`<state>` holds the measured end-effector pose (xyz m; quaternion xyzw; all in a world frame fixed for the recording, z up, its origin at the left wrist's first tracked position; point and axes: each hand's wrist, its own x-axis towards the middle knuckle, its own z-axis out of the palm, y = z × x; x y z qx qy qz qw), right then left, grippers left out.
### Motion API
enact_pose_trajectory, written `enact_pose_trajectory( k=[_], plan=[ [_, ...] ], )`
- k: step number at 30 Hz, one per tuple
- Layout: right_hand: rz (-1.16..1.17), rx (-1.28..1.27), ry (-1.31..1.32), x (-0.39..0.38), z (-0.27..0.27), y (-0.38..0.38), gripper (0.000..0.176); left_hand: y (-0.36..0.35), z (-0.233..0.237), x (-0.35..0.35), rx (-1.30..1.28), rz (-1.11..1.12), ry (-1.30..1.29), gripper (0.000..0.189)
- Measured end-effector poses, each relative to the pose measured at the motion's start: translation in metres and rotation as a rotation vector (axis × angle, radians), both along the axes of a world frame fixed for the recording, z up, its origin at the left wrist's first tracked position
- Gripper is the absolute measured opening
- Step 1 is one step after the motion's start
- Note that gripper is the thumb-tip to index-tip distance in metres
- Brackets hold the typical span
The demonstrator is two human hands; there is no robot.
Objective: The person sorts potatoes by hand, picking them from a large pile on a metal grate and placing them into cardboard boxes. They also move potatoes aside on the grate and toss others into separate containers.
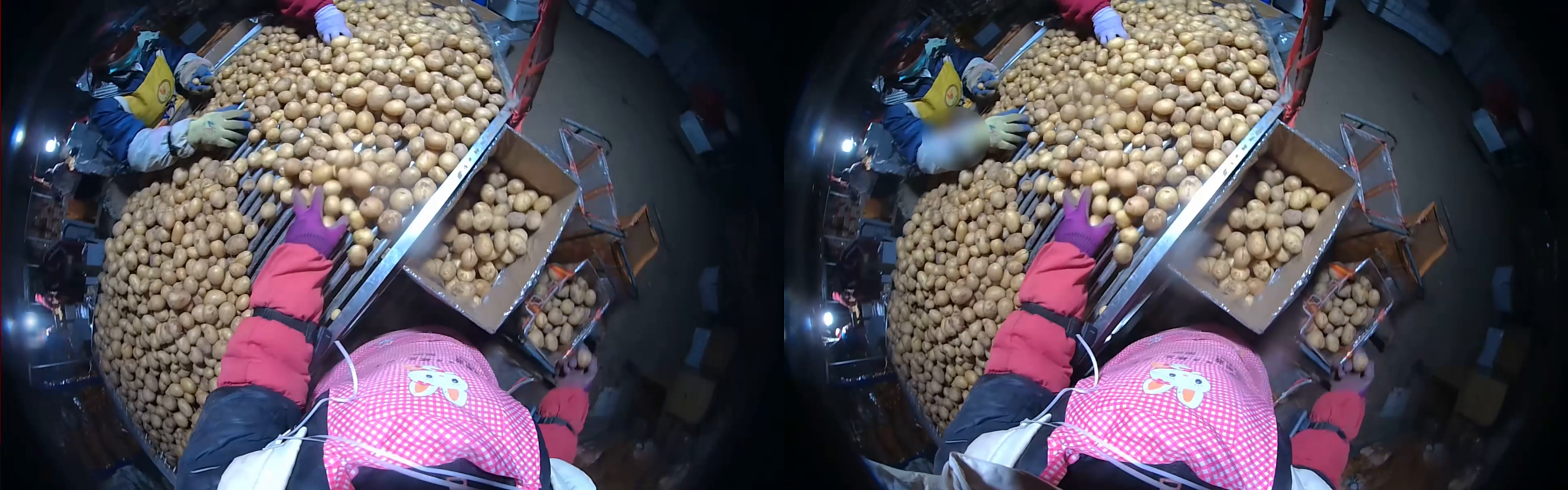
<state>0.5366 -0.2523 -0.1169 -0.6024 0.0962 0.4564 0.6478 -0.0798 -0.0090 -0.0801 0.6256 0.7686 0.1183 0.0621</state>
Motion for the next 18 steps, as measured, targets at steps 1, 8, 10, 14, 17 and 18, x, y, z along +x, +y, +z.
enact_pose_trajectory(
  k=[1,8,10,14,17,18],
  plan=[
    [-0.034,-0.055,-0.023,0.0,-0.007,-0.037,0.044,0.0,0.025,0.012,-0.05,0.022,-0.111,0.094],
    [0.022,-0.227,0.054,-0.025,-0.041,-0.118,0.031,-0.091,0.067,-0.012,0.172,0.042,-0.731,0.063],
    [0.087,-0.172,-0.011,-0.027,-0.037,-0.082,0.029,-0.13,0.068,-0.041,0.297,0.075,-0.776,0.061],
    [0.327,0.038,-0.234,-0.055,-0.018,0.036,0.03,-0.205,0.083,-0.113,0.465,0.164,-0.701,0.062],
    [0.769,0.507,-0.41,-0.133,-0.002,0.133,0.036,-0.254,0.104,-0.146,0.506,0.324,-0.489,0.064],
    [0.83,0.491,-1.09,-0.207,0.02,0.165,0.033,-0.27,0.108,-0.154,0.555,0.355,-0.419,0.064]
  ],
)
